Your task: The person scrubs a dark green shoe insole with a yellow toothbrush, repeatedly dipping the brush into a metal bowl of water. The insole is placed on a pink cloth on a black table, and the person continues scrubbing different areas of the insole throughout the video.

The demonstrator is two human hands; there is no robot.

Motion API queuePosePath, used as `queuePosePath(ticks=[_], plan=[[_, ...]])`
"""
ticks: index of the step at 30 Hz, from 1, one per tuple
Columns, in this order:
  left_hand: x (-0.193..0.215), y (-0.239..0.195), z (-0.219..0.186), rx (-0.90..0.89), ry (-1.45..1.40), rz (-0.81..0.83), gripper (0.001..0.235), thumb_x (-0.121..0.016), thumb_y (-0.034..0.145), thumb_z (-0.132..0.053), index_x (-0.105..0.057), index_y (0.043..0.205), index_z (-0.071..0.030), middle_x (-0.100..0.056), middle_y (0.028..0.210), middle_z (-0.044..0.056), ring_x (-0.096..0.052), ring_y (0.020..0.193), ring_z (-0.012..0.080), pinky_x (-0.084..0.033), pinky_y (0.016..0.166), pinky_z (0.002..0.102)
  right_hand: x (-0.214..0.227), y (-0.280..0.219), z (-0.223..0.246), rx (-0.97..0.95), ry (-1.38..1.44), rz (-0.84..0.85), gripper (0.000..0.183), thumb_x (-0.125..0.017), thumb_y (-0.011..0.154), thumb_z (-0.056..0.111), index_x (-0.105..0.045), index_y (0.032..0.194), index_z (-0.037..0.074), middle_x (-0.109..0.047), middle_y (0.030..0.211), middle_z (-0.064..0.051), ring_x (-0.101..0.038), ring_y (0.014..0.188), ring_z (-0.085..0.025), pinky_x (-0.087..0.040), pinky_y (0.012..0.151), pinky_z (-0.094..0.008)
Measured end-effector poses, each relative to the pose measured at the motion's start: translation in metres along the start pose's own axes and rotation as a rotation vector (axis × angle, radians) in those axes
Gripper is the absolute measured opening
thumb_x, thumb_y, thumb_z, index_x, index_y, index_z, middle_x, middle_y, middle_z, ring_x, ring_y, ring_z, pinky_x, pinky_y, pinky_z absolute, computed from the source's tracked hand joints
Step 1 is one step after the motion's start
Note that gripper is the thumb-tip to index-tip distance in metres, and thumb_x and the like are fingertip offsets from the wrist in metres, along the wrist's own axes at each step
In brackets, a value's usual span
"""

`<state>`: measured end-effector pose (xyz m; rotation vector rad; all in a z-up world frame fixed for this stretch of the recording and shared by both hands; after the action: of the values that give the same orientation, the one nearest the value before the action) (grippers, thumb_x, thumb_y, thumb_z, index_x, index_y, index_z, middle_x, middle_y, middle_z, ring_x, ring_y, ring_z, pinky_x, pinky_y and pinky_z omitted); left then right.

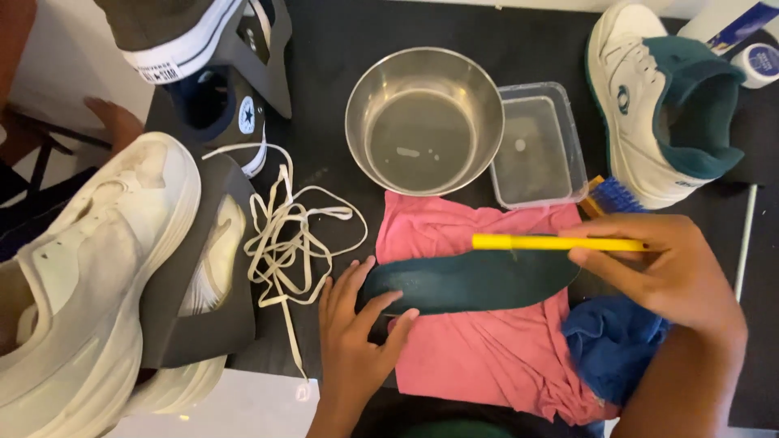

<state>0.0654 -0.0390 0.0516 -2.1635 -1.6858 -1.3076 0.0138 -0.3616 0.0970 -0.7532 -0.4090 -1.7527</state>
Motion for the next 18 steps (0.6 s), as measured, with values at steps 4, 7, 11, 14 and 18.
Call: queuePosePath(ticks=[4,7,11,14,18], plan=[[0.011,0.023,-0.015,-0.058,0.021,-0.046,0.026,-0.077,0.090,-0.027,-0.073,0.111,-0.014,-0.060,0.140,0.012,-0.059,0.131,0.0346,-0.041,0.113,0.059,0.003,0.005,0.026,0.100,0.114,-0.136,0.028,-0.068,0.094,0.013,-0.065,0.121,0.009,-0.074,0.085,-0.005,-0.064,0.067,-0.011,-0.044,0.062,-0.023],[0.018,0.054,-0.034,-0.151,-0.049,-0.052,0.031,-0.073,0.095,-0.025,-0.067,0.121,-0.008,-0.058,0.143,0.017,-0.061,0.128,0.0383,-0.054,0.105,0.050,-0.007,0.020,0.053,0.241,-0.008,-0.134,0.030,-0.064,0.097,0.018,-0.068,0.123,0.005,-0.072,0.115,-0.008,-0.064,0.072,-0.013,-0.044,0.061,-0.026],[0.007,0.084,-0.044,-0.199,0.020,0.013,0.041,-0.068,0.098,-0.026,-0.061,0.133,-0.005,-0.052,0.150,0.019,-0.058,0.130,0.0362,-0.052,0.106,0.048,-0.009,0.035,0.066,0.256,-0.105,-0.146,0.028,-0.063,0.100,0.013,-0.067,0.126,0.006,-0.070,0.104,-0.009,-0.058,0.056,-0.015,-0.039,0.052,-0.028],[-0.016,0.092,-0.032,-0.176,0.139,0.070,0.049,-0.066,0.098,-0.032,-0.058,0.140,-0.008,-0.049,0.155,0.014,-0.056,0.128,0.0342,-0.053,0.095,0.046,-0.017,0.048,0.064,0.294,-0.228,-0.169,0.027,-0.062,0.101,0.018,-0.067,0.125,0.008,-0.073,0.101,-0.008,-0.061,0.055,-0.017,-0.044,0.050,-0.031],[-0.030,0.092,-0.022,-0.170,0.058,0.122,0.047,-0.064,0.099,-0.028,-0.058,0.141,-0.007,-0.057,0.141,0.012,-0.056,0.124,0.0330,-0.050,0.097,0.048,-0.042,0.060,0.073,0.424,-0.368,-0.158,0.025,-0.060,0.102,0.022,-0.070,0.123,0.013,-0.071,0.079,-0.005,-0.058,0.051,-0.019,-0.041,0.045,-0.035]])
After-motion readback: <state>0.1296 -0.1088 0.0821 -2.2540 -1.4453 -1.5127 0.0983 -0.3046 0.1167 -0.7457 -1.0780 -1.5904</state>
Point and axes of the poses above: each hand's wrist, its own y-axis towards the middle knuckle, its own x-axis out of the back of the hand, z = x × y, the point moved 8 cm from there along y, towards the middle knuckle
